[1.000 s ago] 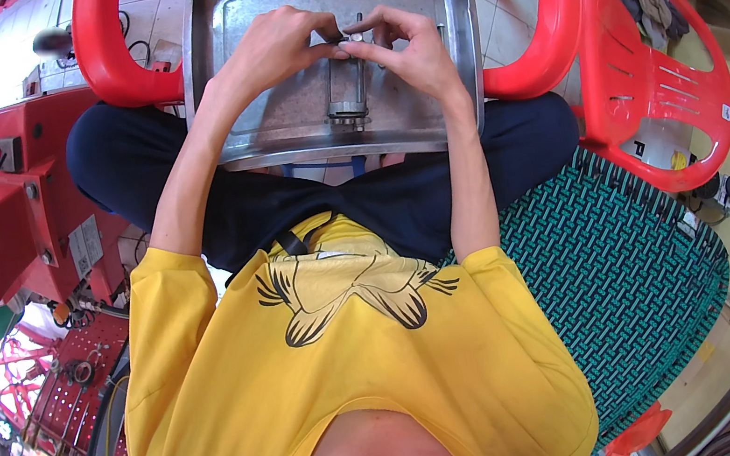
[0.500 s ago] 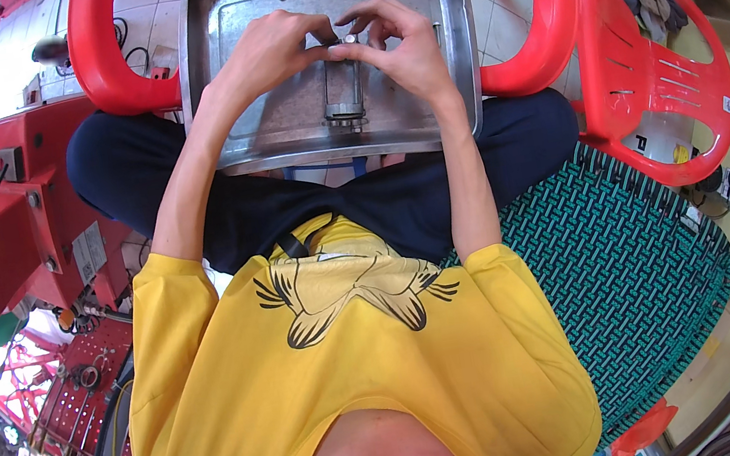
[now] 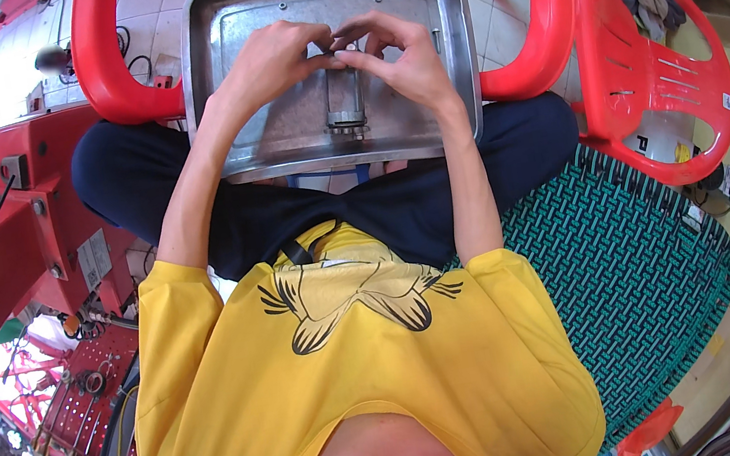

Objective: The person disassembles a mechanical motorcycle component by removing screws and separating the internal metallic parts into a metal tray.

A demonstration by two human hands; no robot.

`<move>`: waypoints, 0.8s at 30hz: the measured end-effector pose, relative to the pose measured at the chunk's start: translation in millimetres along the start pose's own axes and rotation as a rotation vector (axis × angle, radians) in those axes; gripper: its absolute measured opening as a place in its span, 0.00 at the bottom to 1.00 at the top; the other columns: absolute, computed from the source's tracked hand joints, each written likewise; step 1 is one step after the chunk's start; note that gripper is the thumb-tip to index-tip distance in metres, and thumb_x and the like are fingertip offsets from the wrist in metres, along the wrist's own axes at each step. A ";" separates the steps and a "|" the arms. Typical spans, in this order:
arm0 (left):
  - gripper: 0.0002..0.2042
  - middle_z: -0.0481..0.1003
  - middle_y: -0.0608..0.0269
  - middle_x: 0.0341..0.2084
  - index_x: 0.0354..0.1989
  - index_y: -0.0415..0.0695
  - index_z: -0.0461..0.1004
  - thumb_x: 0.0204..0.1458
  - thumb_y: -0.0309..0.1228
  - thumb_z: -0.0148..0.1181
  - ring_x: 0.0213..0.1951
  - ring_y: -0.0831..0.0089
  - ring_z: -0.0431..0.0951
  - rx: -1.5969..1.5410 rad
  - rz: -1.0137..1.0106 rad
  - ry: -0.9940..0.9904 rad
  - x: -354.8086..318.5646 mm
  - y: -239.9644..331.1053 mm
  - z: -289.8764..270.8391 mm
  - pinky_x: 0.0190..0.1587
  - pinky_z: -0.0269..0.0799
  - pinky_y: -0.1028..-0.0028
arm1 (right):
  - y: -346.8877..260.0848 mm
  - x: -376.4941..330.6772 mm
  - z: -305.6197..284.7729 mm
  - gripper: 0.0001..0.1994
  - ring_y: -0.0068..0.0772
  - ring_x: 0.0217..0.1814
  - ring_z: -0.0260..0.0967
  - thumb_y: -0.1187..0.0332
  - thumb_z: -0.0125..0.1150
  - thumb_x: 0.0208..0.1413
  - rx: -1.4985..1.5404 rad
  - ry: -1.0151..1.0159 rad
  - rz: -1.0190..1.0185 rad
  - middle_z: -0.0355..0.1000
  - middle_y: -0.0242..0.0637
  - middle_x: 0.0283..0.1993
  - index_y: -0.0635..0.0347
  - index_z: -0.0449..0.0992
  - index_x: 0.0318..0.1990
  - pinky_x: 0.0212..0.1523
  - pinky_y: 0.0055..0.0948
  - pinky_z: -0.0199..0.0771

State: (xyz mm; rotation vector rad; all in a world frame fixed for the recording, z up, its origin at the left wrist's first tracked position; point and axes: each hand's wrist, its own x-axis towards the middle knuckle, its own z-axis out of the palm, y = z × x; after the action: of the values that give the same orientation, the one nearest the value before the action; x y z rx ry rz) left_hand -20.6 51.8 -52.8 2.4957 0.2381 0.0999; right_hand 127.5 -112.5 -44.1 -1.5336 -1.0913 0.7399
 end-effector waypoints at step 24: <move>0.14 0.83 0.51 0.37 0.45 0.40 0.80 0.51 0.29 0.69 0.36 0.54 0.84 -0.024 0.019 0.016 -0.5 -1.2 -1.1 0.43 0.78 0.60 | -5.0 0.5 2.7 0.13 0.19 0.27 0.71 0.67 0.79 0.48 -0.178 0.042 -0.133 0.80 0.31 0.35 0.58 0.85 0.41 0.31 0.22 0.71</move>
State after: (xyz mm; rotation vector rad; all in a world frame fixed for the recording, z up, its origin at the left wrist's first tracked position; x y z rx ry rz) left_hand -21.4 53.3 -52.7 2.4740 0.2192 0.1299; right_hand 124.0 -110.8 -39.9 -1.5997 -1.2415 0.5296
